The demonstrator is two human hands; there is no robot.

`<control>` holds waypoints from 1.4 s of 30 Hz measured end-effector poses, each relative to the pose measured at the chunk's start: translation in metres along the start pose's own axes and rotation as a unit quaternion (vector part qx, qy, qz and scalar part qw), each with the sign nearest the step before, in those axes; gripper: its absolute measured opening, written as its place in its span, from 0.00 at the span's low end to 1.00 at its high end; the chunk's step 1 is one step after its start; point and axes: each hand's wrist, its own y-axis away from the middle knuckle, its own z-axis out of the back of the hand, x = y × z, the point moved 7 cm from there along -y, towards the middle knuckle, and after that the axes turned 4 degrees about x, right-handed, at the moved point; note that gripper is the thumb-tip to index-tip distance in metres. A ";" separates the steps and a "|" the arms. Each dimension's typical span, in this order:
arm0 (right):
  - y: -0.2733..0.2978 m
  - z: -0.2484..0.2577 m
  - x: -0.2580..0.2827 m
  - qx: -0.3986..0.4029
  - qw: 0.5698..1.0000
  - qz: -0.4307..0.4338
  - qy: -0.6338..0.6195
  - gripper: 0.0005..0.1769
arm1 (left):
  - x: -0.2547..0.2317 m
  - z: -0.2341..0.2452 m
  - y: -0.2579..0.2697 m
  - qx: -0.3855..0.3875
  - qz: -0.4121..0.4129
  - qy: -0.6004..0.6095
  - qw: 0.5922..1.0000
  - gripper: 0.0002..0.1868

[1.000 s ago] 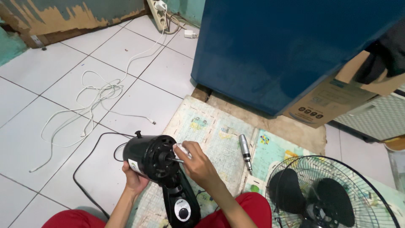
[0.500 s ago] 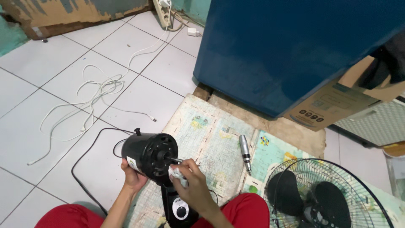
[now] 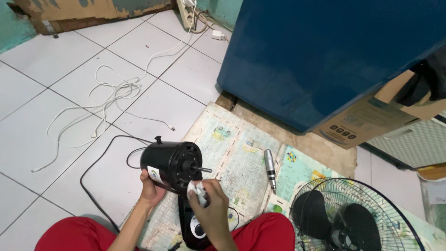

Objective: The person assembles a black electric fan by attaching the fan blades to the motor shaft, securing them with a nut, and then attaching the front and rear wire cages. The person uses a cloth to wipe the motor housing and a screwdriver to tighten the blade nut.

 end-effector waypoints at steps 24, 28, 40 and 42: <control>0.017 -0.014 0.071 -0.045 0.992 0.089 0.080 0.17 | 0.004 0.017 -0.003 -0.001 0.005 -0.009 1.000 0.48; -0.010 -0.023 0.098 -0.075 0.979 0.138 0.129 0.17 | 0.006 0.019 -0.001 -0.011 0.008 -0.014 1.000 0.47; -0.027 0.005 0.084 0.055 0.958 0.128 0.252 0.18 | -0.004 -0.004 -0.002 0.018 -0.007 -0.009 1.000 0.51; -0.086 0.029 0.081 0.100 0.957 0.147 0.227 0.14 | -0.004 -0.010 -0.002 0.025 0.009 -0.013 1.000 0.52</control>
